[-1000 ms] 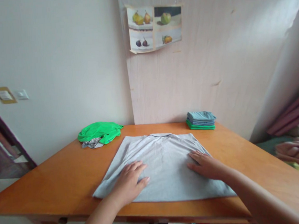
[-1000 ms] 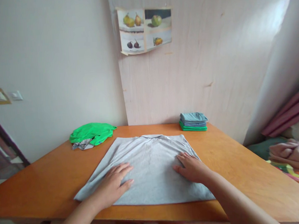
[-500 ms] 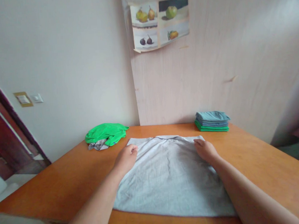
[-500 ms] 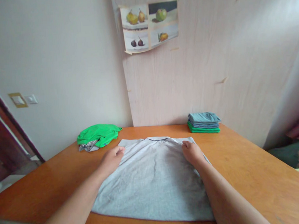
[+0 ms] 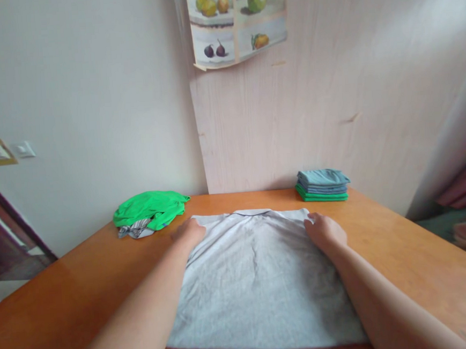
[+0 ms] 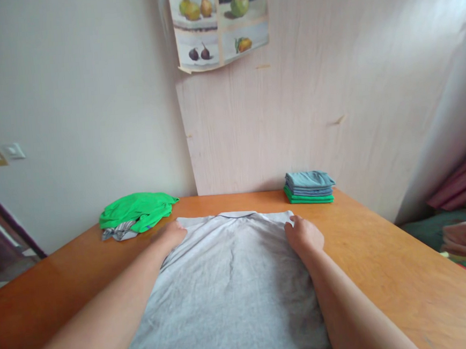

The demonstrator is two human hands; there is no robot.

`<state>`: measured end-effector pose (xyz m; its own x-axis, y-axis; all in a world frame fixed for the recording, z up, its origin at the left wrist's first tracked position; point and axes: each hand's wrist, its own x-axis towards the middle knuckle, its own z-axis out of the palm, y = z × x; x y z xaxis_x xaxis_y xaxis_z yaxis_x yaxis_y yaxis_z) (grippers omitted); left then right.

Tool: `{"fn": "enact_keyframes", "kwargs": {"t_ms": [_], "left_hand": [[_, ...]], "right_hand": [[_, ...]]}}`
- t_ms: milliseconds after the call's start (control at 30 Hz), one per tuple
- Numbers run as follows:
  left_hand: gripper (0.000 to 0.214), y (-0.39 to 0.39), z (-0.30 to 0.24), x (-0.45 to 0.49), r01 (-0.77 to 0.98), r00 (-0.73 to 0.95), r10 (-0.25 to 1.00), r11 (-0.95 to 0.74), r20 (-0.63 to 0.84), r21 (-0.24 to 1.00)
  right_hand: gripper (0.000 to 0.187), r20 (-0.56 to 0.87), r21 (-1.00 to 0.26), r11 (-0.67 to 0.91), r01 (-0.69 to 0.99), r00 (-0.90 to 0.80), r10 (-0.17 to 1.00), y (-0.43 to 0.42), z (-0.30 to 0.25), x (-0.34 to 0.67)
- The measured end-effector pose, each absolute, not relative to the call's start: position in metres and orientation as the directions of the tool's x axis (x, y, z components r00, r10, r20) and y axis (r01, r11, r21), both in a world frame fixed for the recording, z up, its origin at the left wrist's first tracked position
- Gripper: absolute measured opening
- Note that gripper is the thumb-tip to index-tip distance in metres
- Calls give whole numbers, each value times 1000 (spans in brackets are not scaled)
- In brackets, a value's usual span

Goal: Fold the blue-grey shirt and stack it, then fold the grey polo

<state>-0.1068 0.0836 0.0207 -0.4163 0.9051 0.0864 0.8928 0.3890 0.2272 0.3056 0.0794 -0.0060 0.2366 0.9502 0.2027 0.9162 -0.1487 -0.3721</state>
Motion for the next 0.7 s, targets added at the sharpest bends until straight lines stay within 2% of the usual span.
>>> {"fn": "enact_keyframes", "kwargs": {"t_ms": [100, 267, 433, 567, 700], "left_hand": [[29, 81, 19, -104, 900, -419, 897, 391, 138, 194], [32, 68, 21, -95, 916, -400, 886, 380, 235, 127], [34, 61, 24, -75, 975, -223, 910, 203, 350, 92], [32, 57, 6, -65, 995, -83, 944, 59, 320, 82], [38, 53, -12, -64, 997, -40, 966, 20, 254, 79]], "right_hand": [[52, 179, -366, -203, 908, 283, 942, 81, -13, 308], [48, 176, -370, -194, 909, 274, 946, 82, -17, 308], [50, 137, -433, -212, 876, 296, 945, 80, -8, 309], [42, 149, -476, -195, 857, 297, 943, 79, -5, 314], [41, 156, -480, -202, 854, 310, 938, 79, -6, 317]]}}
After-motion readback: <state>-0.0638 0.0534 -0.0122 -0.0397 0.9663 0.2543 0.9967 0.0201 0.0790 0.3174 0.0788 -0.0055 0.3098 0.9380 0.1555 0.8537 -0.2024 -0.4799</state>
